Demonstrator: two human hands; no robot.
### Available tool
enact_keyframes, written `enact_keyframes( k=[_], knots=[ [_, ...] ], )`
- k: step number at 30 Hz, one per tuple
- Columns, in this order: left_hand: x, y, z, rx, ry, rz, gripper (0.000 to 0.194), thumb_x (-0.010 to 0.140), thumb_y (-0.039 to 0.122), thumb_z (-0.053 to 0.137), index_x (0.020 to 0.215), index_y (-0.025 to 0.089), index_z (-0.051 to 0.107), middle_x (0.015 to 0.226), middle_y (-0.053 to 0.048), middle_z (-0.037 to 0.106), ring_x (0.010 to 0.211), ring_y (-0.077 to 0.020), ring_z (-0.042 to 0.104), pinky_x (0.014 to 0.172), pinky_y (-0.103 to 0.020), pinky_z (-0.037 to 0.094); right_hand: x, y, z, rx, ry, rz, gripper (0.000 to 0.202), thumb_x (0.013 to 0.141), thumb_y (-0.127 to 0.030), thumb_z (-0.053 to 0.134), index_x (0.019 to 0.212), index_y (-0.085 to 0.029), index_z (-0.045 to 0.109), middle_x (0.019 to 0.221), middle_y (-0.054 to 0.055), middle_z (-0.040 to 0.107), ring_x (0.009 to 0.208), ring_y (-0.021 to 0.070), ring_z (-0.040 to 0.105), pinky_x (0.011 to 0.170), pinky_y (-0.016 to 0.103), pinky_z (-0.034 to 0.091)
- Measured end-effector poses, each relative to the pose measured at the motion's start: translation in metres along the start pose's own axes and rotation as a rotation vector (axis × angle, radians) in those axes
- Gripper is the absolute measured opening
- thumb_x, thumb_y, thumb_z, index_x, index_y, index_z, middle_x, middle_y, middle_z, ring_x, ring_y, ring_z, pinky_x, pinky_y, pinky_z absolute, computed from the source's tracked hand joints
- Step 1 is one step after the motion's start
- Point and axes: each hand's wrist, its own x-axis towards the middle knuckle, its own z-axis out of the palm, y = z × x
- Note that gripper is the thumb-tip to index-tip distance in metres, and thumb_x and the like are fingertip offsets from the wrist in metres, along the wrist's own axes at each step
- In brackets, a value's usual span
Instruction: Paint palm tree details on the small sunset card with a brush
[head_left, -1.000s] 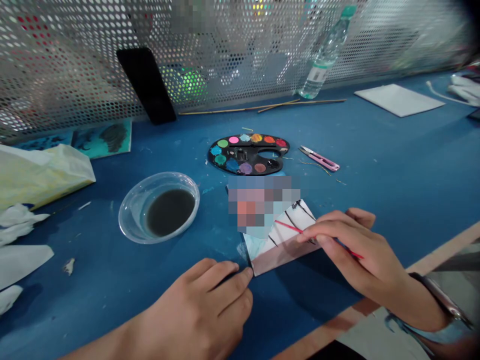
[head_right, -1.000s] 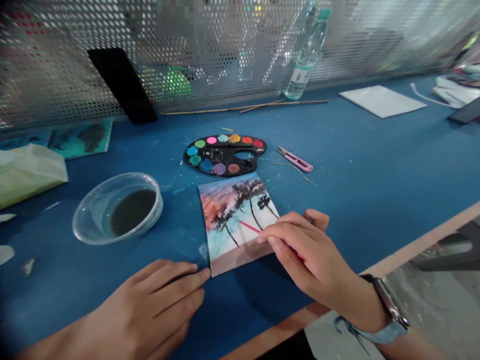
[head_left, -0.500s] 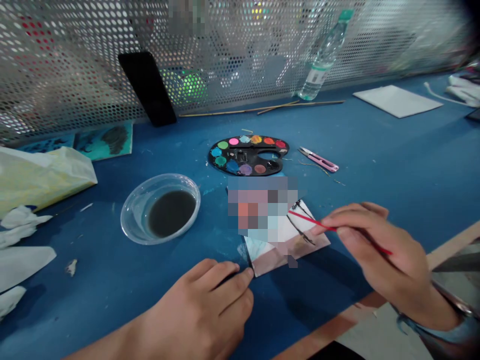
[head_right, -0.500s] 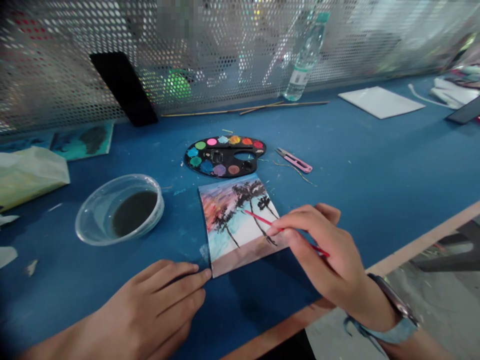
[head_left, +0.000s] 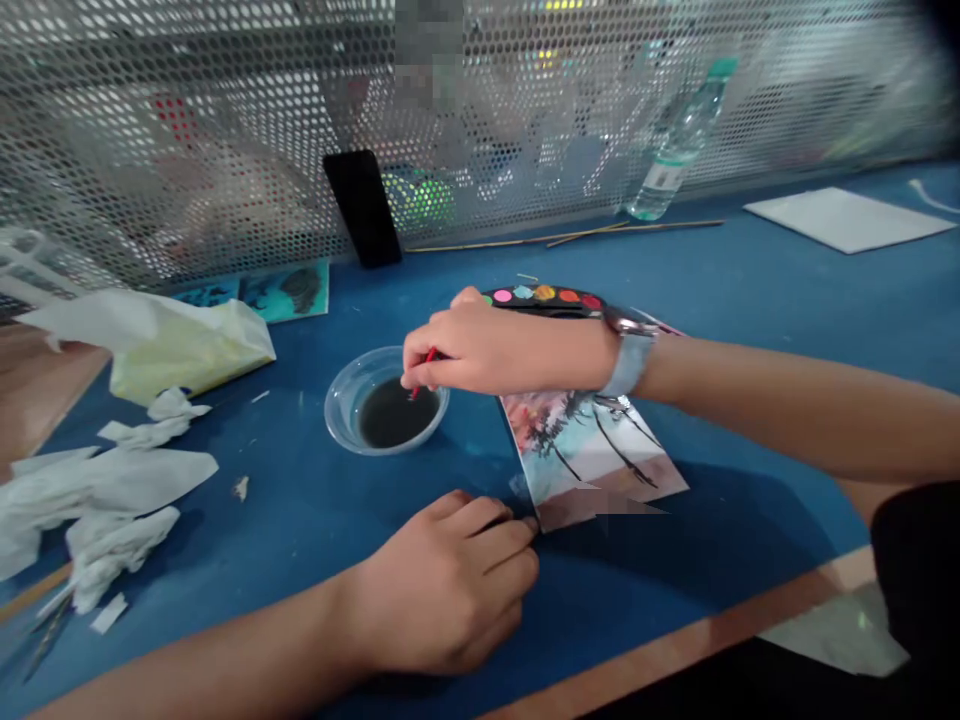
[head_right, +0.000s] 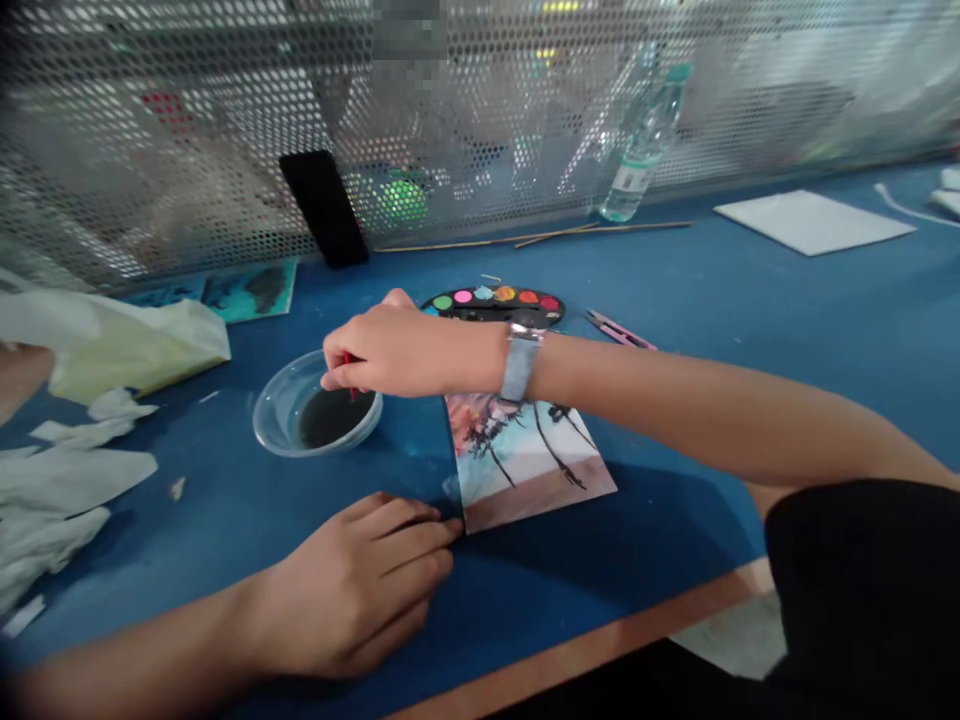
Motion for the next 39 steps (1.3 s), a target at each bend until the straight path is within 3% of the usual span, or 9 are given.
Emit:
enact_keyframes(
  k=[3,9,15,23,27,31,33,36,39],
  knots=[
    [-0.001,-0.001,-0.001,-0.002,-0.009,0.003,0.022,0.101,0.026,0.045,0.11,0.014,0.062,0.119,-0.005,0.069,0.1,-0.0217,0.061,0.078,-0.037,0.045,0.024,-0.001,0.01,-0.035,-0.111,-0.015,0.034,0.102,-0.032,0.049,0.075,-0.016,0.061,0.075,-0.002,0.069,0.076,0.0122,0.059,0.104,0.044,0.024],
    [-0.003,-0.002,0.0,0.0,-0.034,0.005,0.022,0.101,0.028,0.046,0.11,0.015,0.061,0.121,-0.005,0.068,0.101,-0.022,0.06,0.078,-0.038,0.044,0.036,0.004,0.016,0.033,-0.109,-0.069,0.036,0.101,-0.034,0.049,0.072,-0.017,0.06,0.073,-0.001,0.069,0.073,0.0121,0.057,0.096,0.038,0.031],
    [-0.002,-0.002,0.0,-0.013,-0.023,0.002,0.023,0.1,0.025,0.047,0.112,0.014,0.062,0.121,-0.006,0.068,0.103,-0.0218,0.06,0.08,-0.036,0.045,0.03,0.018,0.006,0.203,0.137,-0.061,0.032,0.098,-0.036,0.056,0.074,-0.016,0.062,0.07,0.0,0.066,0.066,0.011,0.054,0.069,0.028,0.038],
    [-0.002,-0.001,-0.001,-0.012,-0.015,0.006,0.023,0.1,0.025,0.046,0.112,0.014,0.062,0.124,-0.006,0.068,0.105,-0.0221,0.061,0.086,-0.037,0.049,0.0,0.021,-0.016,0.302,0.239,-0.028,0.033,0.1,-0.037,0.056,0.077,-0.016,0.064,0.071,0.001,0.067,0.071,0.0108,0.06,0.073,0.028,0.045],
    [-0.002,-0.002,-0.001,-0.016,-0.015,0.004,0.022,0.099,0.024,0.049,0.112,0.013,0.062,0.123,-0.006,0.068,0.106,-0.0222,0.061,0.086,-0.037,0.049,-0.029,0.03,-0.018,0.425,0.333,0.034,0.027,0.101,-0.034,0.055,0.085,-0.017,0.066,0.084,0.003,0.073,0.081,0.0127,0.066,0.078,0.029,0.05],
    [-0.002,-0.001,0.001,-0.018,0.015,-0.013,0.023,0.099,0.024,0.049,0.113,0.014,0.064,0.124,-0.004,0.069,0.106,-0.0215,0.062,0.085,-0.036,0.05,-0.091,0.045,-0.001,0.456,0.527,0.097,0.022,0.101,-0.034,0.054,0.094,-0.022,0.07,0.089,0.001,0.073,0.084,0.0141,0.068,0.079,0.03,0.052],
    [-0.002,0.0,0.001,-0.012,0.036,-0.017,0.023,0.1,0.023,0.048,0.113,0.014,0.065,0.124,-0.004,0.07,0.106,-0.0212,0.062,0.085,-0.037,0.05,-0.132,0.051,0.014,0.308,0.663,0.129,0.023,0.101,-0.031,0.054,0.09,-0.025,0.072,0.092,0.0,0.074,0.088,0.0143,0.068,0.082,0.03,0.051],
    [-0.003,0.0,0.001,-0.004,0.045,-0.024,0.024,0.1,0.022,0.047,0.112,0.014,0.066,0.125,-0.003,0.07,0.106,-0.0214,0.063,0.083,-0.037,0.05,-0.187,0.053,0.04,0.077,0.643,0.156,0.021,0.099,-0.023,0.054,0.098,-0.031,0.073,0.094,-0.002,0.075,0.091,0.0167,0.069,0.084,0.034,0.049],
    [-0.003,0.0,0.0,-0.01,0.03,-0.02,0.026,0.101,0.024,0.045,0.113,0.015,0.067,0.125,-0.003,0.069,0.105,-0.0221,0.063,0.082,-0.038,0.051,-0.214,0.048,0.062,-0.111,0.616,0.147,0.022,0.094,-0.015,0.055,0.104,-0.03,0.069,0.095,-0.002,0.077,0.092,0.0193,0.07,0.086,0.04,0.044]
  ],
)
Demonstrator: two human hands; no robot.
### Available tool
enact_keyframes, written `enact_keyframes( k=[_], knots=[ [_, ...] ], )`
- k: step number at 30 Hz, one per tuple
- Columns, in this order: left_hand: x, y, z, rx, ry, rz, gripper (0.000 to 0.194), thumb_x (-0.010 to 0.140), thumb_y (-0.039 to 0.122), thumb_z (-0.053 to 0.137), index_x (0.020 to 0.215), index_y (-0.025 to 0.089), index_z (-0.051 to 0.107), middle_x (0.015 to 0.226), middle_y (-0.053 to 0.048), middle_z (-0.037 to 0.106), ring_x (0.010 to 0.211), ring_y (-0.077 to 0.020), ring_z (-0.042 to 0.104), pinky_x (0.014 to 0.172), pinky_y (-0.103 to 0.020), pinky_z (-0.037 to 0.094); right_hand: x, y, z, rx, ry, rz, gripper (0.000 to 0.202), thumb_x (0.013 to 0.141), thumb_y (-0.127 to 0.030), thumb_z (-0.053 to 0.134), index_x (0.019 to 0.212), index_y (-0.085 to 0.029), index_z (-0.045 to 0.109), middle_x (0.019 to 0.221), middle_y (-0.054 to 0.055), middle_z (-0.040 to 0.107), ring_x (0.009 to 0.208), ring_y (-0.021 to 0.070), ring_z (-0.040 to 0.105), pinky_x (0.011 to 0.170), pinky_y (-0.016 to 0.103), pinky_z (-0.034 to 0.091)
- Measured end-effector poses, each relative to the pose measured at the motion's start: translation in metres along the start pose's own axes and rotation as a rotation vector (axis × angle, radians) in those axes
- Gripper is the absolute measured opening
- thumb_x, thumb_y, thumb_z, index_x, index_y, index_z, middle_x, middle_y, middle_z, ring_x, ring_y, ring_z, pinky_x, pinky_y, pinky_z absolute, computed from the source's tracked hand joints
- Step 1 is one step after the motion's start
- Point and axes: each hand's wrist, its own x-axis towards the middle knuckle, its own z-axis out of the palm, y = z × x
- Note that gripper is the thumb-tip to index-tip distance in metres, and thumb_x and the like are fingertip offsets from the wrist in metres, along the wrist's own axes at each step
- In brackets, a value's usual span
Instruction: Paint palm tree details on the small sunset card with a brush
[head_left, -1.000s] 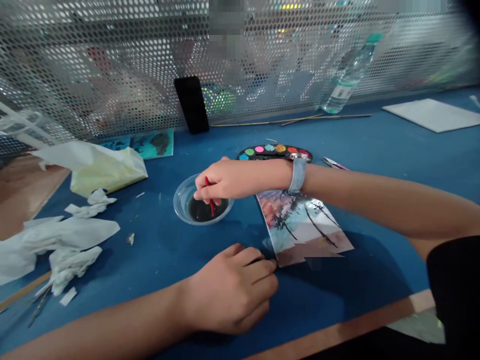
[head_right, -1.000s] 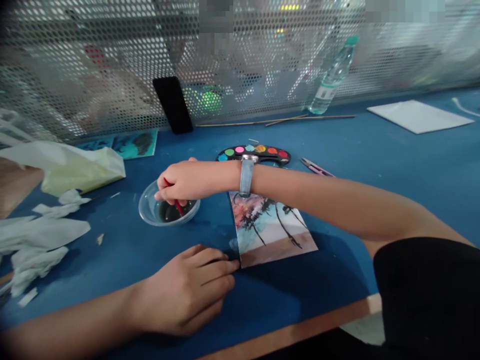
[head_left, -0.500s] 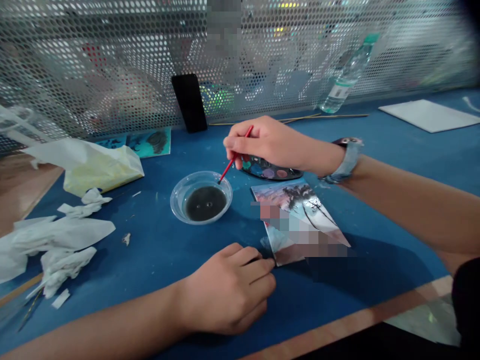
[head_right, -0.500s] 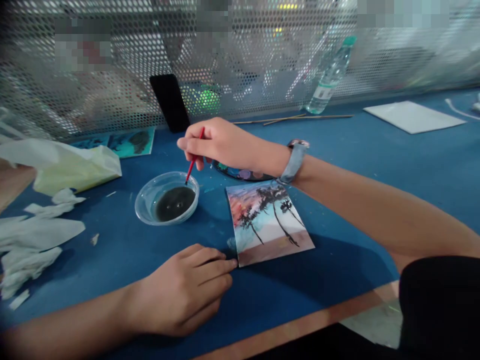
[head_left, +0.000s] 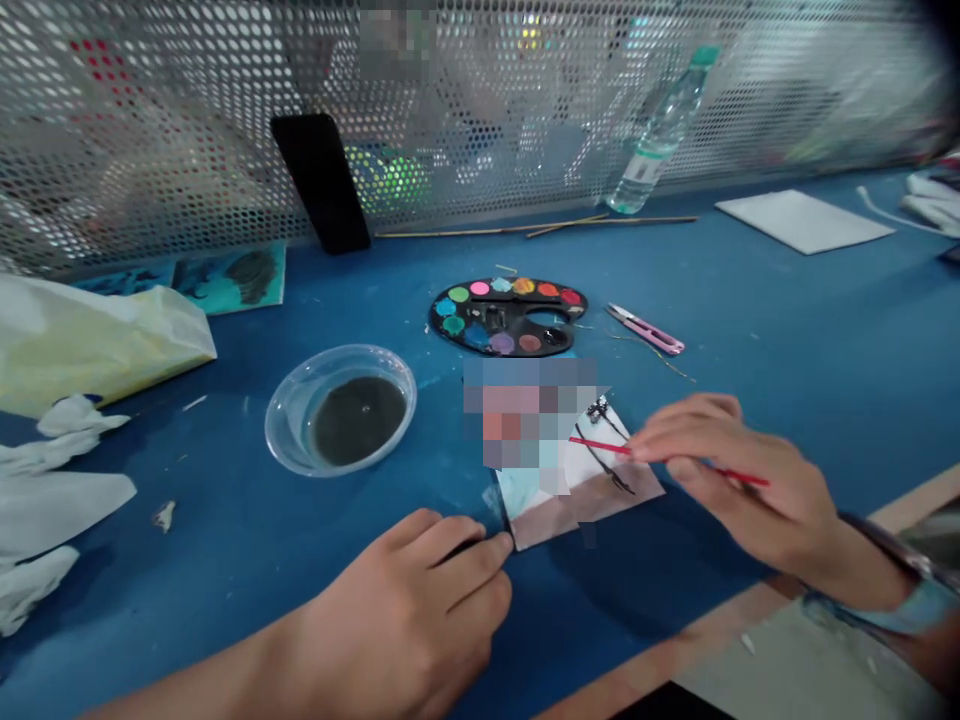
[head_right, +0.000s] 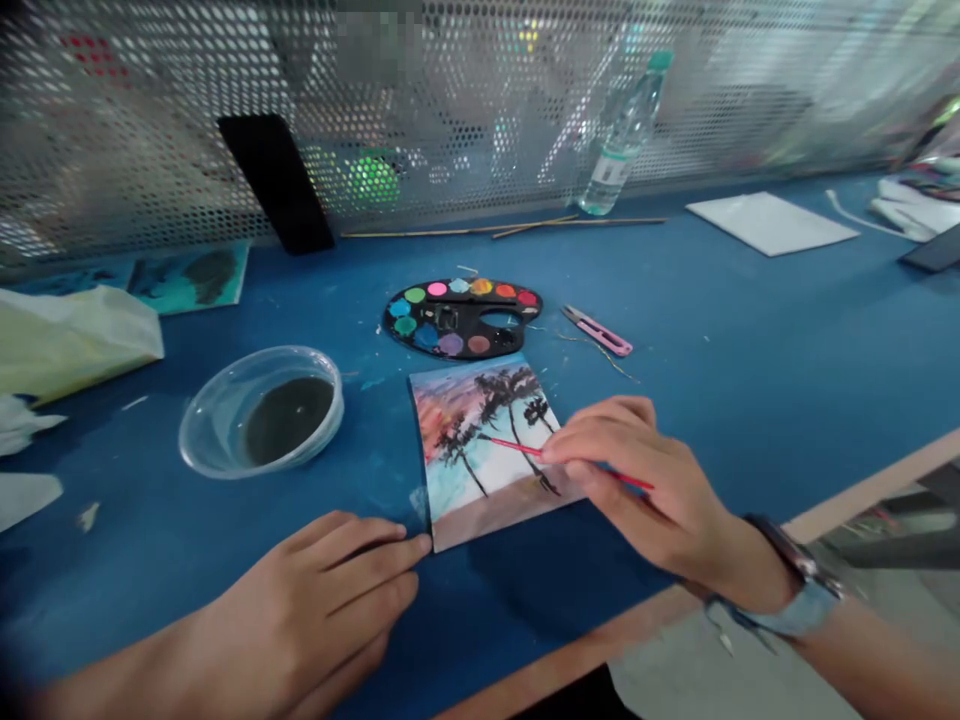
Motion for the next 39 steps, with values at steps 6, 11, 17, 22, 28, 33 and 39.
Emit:
enact_keyframes(
  k=[6,11,17,22,28,33,39],
  knots=[
    [0.002,0.0,0.0,0.018,-0.014,0.001,0.028,0.101,0.022,0.045,0.117,0.015,0.067,0.126,-0.003,0.069,0.109,-0.0232,0.063,0.083,-0.039,0.051,-0.005,-0.006,0.011,-0.152,-0.014,-0.055,0.022,0.093,-0.013,0.055,0.105,-0.028,0.065,0.092,-0.002,0.078,0.087,0.0196,0.07,0.082,0.041,0.037],
    [0.003,0.0,-0.001,0.024,-0.019,0.006,0.029,0.102,0.022,0.044,0.116,0.015,0.068,0.125,-0.003,0.07,0.108,-0.0232,0.064,0.081,-0.039,0.052,-0.005,-0.005,0.011,-0.112,-0.085,-0.059,0.022,0.093,-0.011,0.054,0.106,-0.027,0.063,0.094,-0.002,0.078,0.087,0.0181,0.07,0.08,0.039,0.035],
    [0.002,0.0,0.001,0.037,-0.03,0.008,0.028,0.102,0.024,0.046,0.116,0.015,0.068,0.126,-0.002,0.069,0.107,-0.0232,0.064,0.081,-0.039,0.053,-0.007,-0.005,0.012,-0.107,-0.029,-0.101,0.021,0.093,-0.009,0.053,0.104,-0.022,0.064,0.091,-0.001,0.077,0.086,0.0173,0.069,0.081,0.038,0.034],
    [0.003,0.0,0.0,0.036,-0.031,-0.001,0.027,0.101,0.022,0.047,0.116,0.016,0.068,0.126,-0.001,0.069,0.109,-0.023,0.063,0.083,-0.039,0.053,-0.006,-0.005,0.012,-0.122,-0.01,-0.105,0.022,0.092,-0.008,0.053,0.105,-0.022,0.064,0.091,-0.001,0.077,0.087,0.0171,0.068,0.08,0.038,0.034],
    [0.004,0.001,-0.003,0.061,-0.023,0.004,0.027,0.102,0.021,0.045,0.114,0.016,0.069,0.127,-0.001,0.069,0.109,-0.0223,0.064,0.082,-0.038,0.054,-0.007,-0.006,0.012,-0.075,-0.038,-0.121,0.024,0.091,-0.007,0.054,0.105,-0.023,0.065,0.092,-0.001,0.078,0.085,0.0169,0.07,0.079,0.039,0.035],
    [0.001,-0.003,0.001,0.052,-0.021,0.012,0.027,0.101,0.023,0.046,0.114,0.016,0.069,0.126,-0.002,0.07,0.108,-0.0219,0.064,0.083,-0.038,0.054,-0.009,-0.001,0.007,-0.051,0.099,-0.072,0.023,0.089,-0.008,0.054,0.102,-0.023,0.066,0.089,0.001,0.075,0.085,0.0198,0.068,0.081,0.041,0.038],
    [0.007,0.011,-0.015,0.316,0.027,0.15,0.027,0.101,0.021,0.043,0.108,0.017,0.069,0.111,-0.002,0.073,0.099,-0.0201,0.065,0.082,-0.035,0.05,0.026,-0.006,-0.009,-0.024,0.148,-0.123,0.023,0.09,-0.01,0.056,0.1,-0.025,0.069,0.088,0.002,0.075,0.083,0.0213,0.068,0.084,0.044,0.04]
  ],
)
